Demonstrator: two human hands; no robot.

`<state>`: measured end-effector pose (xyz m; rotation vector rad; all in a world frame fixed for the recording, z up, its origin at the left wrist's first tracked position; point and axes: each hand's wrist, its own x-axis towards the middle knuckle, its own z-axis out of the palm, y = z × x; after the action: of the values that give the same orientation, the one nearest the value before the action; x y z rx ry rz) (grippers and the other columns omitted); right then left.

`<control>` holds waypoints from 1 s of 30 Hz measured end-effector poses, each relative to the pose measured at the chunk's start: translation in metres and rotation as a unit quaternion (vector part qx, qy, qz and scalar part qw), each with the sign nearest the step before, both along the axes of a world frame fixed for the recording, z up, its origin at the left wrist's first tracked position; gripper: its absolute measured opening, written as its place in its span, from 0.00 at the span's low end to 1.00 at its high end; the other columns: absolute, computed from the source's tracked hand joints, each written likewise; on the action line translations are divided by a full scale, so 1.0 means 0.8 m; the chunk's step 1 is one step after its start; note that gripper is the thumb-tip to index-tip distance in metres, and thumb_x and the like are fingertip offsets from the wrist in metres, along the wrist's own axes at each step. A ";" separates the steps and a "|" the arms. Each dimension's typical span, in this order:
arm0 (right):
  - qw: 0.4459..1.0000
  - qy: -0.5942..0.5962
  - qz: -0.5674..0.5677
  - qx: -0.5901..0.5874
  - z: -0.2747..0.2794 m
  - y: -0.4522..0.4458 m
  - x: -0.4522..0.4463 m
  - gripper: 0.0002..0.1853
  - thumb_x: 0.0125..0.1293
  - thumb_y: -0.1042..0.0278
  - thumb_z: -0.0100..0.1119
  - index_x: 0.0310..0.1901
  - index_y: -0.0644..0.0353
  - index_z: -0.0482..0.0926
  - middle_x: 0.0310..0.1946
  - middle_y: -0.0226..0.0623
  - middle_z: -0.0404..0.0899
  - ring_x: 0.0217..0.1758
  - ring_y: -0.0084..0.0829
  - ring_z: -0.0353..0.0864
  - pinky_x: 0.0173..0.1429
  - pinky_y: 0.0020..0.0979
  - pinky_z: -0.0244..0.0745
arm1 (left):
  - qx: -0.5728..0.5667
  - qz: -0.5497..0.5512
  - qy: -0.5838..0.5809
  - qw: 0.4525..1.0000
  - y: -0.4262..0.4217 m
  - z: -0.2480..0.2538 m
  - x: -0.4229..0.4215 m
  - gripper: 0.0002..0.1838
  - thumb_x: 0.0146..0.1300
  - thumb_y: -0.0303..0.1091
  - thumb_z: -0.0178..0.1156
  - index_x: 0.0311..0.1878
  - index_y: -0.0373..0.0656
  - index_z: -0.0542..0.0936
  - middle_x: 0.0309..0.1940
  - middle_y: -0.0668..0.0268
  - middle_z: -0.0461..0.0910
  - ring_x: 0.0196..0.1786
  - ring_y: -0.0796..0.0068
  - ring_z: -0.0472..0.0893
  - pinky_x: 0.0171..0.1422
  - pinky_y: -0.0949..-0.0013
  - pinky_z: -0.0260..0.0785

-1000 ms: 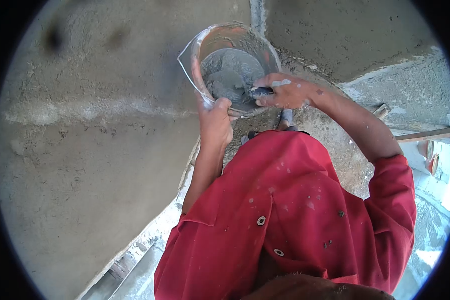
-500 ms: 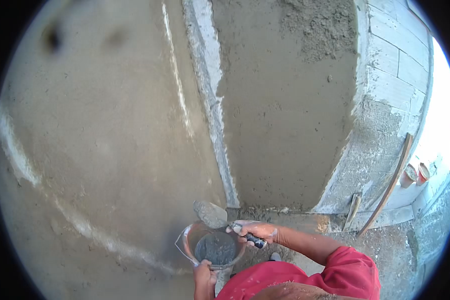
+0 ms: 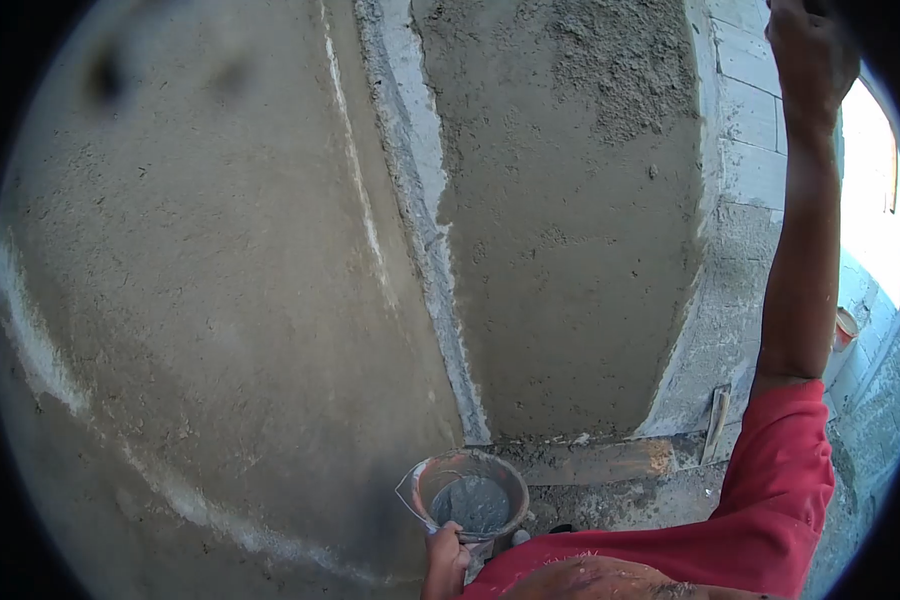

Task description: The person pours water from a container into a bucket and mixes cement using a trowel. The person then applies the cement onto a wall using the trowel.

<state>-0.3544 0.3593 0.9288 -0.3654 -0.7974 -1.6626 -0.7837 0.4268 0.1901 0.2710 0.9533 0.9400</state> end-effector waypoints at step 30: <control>0.278 -0.094 -0.064 -0.954 -0.577 0.227 -0.217 0.15 0.67 0.56 0.67 0.53 0.49 0.82 0.33 0.40 0.87 0.42 0.51 0.88 0.47 0.52 0.83 | 0.087 0.019 0.065 0.994 0.110 0.148 -0.046 0.42 0.58 0.15 0.52 0.77 0.46 0.54 0.52 0.54 0.75 0.40 0.56 0.86 0.36 0.52 0.87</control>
<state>-0.5280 0.5410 0.4673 -1.8368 -2.6932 0.2494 -0.8202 0.5146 0.3083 0.4678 1.0003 1.0528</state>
